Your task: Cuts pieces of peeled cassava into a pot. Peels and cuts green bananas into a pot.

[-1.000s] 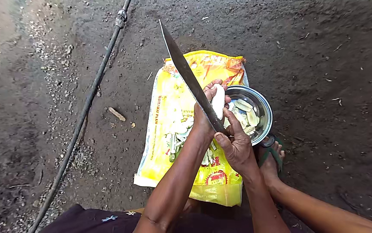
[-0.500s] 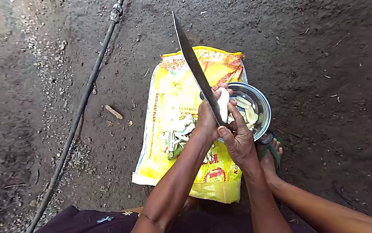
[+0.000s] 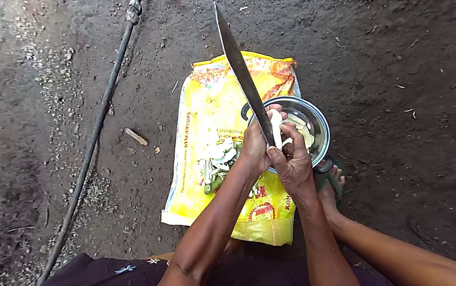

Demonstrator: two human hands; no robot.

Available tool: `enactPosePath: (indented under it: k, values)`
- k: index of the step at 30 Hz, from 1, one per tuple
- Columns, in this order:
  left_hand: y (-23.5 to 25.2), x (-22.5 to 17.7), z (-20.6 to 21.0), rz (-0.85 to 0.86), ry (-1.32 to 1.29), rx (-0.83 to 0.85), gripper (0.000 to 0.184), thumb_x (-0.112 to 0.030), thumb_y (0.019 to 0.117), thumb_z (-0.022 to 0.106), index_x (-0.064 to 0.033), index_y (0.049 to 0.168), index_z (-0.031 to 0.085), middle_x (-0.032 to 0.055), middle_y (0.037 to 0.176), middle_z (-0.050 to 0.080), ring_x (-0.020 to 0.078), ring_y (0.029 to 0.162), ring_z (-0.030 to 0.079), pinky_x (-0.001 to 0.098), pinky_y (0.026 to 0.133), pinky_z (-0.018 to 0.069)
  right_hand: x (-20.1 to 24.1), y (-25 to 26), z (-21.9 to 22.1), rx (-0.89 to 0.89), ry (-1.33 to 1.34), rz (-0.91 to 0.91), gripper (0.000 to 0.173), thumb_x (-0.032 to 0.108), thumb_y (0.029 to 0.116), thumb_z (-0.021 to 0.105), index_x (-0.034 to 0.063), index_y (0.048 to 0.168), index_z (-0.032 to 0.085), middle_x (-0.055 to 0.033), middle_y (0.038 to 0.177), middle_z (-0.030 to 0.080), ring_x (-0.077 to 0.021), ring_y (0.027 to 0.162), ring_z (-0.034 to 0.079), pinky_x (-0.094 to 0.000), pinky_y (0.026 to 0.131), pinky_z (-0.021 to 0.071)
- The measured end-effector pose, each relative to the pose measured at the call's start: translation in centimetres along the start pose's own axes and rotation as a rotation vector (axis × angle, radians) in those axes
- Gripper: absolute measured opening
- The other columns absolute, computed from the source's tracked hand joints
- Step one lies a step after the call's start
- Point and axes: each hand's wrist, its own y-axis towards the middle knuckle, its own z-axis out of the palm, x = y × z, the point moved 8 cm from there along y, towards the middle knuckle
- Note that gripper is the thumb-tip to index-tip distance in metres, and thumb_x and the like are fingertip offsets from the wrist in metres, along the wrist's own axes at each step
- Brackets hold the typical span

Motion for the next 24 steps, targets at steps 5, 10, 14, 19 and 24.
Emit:
enactPosePath:
  k: [5,10,14,19,24]
  values:
    - [0.5,0.3,0.9,0.051,-0.085,0.282,0.067,-0.063,0.1044,0.011,-0.0205,0.133,0.054,0.0046,0.118,0.068,0.0181,0.102,0.069,0.0334,0.078,0.06,0.7,0.4,-0.3,0.033,-0.029,-0.004,0.071,0.044,0.0983,0.062,0.0058,0.155,0.041,-0.0011,0.098,0.067,0.0013,0.073,0.058,-0.018,0.065,0.0513]
    - [0.4,0.1,1.6,0.117,-0.065,0.334,0.089,-0.075,0.0812,0.065,-0.0228,0.149,0.041,0.0048,0.135,0.062,0.0185,0.107,0.069,0.0315,0.081,0.0612,1.1,0.5,-0.6,0.114,-0.055,0.022,0.065,0.035,0.1024,0.054,0.007,0.158,0.036,-0.004,0.099,0.066,0.0003,0.06,0.049,-0.0194,0.056,0.0467]
    - [0.2,-0.5,1.6,0.19,0.003,0.392,0.102,-0.077,0.0724,0.07,-0.0182,0.149,0.039,0.0038,0.127,0.065,0.015,0.099,0.071,0.0282,0.077,0.0612,1.3,0.5,-0.5,0.171,-0.016,0.0,0.069,0.033,0.102,0.055,0.0044,0.16,0.031,-0.0036,0.097,0.065,0.0012,0.058,0.048,-0.0179,0.055,0.046]
    - [0.2,-0.6,1.2,0.227,0.029,0.351,0.092,-0.077,0.0762,0.068,-0.0126,0.139,0.049,0.0037,0.11,0.069,0.0117,0.085,0.07,0.0253,0.069,0.0606,1.5,0.4,-0.3,0.119,-0.059,-0.084,0.068,0.032,0.1007,0.059,0.0007,0.156,0.037,-0.0065,0.098,0.067,-0.0012,0.066,0.056,-0.0193,0.059,0.0504]
    - [0.3,-0.1,1.1,0.183,-0.05,0.31,0.084,-0.074,0.0766,0.07,-0.0156,0.135,0.054,0.004,0.108,0.07,0.0136,0.086,0.072,0.0277,0.07,0.0622,1.3,0.5,-0.6,0.082,-0.113,-0.12,0.065,0.027,0.0983,0.063,0.0013,0.155,0.041,-0.0134,0.125,0.067,-0.0044,0.088,0.066,-0.0217,0.075,0.0557]
